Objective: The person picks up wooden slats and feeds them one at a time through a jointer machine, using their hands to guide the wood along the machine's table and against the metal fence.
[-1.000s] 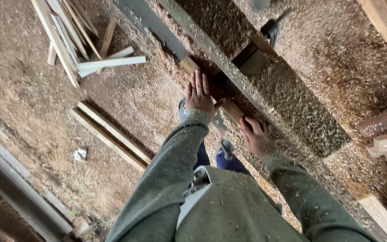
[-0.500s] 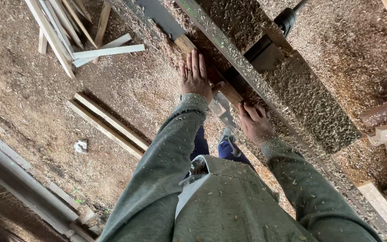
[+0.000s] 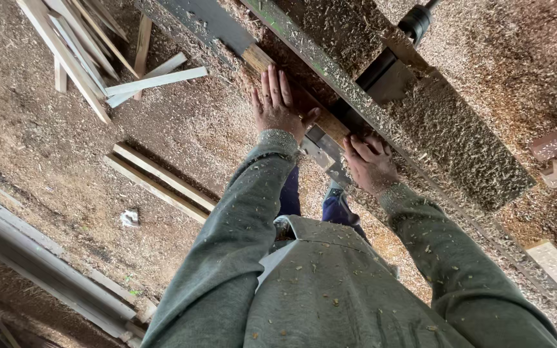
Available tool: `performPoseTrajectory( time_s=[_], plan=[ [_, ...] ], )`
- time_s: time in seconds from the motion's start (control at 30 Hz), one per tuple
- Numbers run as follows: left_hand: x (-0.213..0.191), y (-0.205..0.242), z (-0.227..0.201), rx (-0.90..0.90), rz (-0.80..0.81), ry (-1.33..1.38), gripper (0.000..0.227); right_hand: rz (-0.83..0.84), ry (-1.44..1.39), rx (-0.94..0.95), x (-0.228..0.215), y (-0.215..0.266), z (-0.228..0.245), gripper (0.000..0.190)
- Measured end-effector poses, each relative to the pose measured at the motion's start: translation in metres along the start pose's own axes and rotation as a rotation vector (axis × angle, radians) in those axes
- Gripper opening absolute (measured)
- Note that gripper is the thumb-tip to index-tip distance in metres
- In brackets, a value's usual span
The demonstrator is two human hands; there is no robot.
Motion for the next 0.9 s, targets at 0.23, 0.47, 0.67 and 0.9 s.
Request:
performPoseTrajectory(
  time_s=[0.23,0.47,0.67,0.9],
  plan=[
    [-0.008,-0.017,0.019,0.005,-0.012,-0.05,0.121,0.039,-0.031,-0.027,-0.001,-0.026,0.007,0.032],
    [-0.022,-0.033,0.038,0.0,0.031,-0.074,0.12,0.135,-0.03,-0.031,0.002,-0.058,0.015,0.033],
    [-0.029,-0.045,0.062,0.001,-0.003,-0.08,0.12,0.132,-0.15,-0.029,0.005,-0.091,0.026,0.036],
    [-0.044,-0.061,0.085,0.014,0.004,-0.075,0.119,0.154,-0.172,-0.005,0.0,-0.127,0.039,0.03]
  ],
)
Point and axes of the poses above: each hand's wrist, its own y-axis away from the middle knuckle, its own x-axis out of the palm, z = x × y, the point moved 2 cm from there along -y, towards the middle knuckle, and after that the axes turned 4 degrees about -y, right-handed, at the moved point
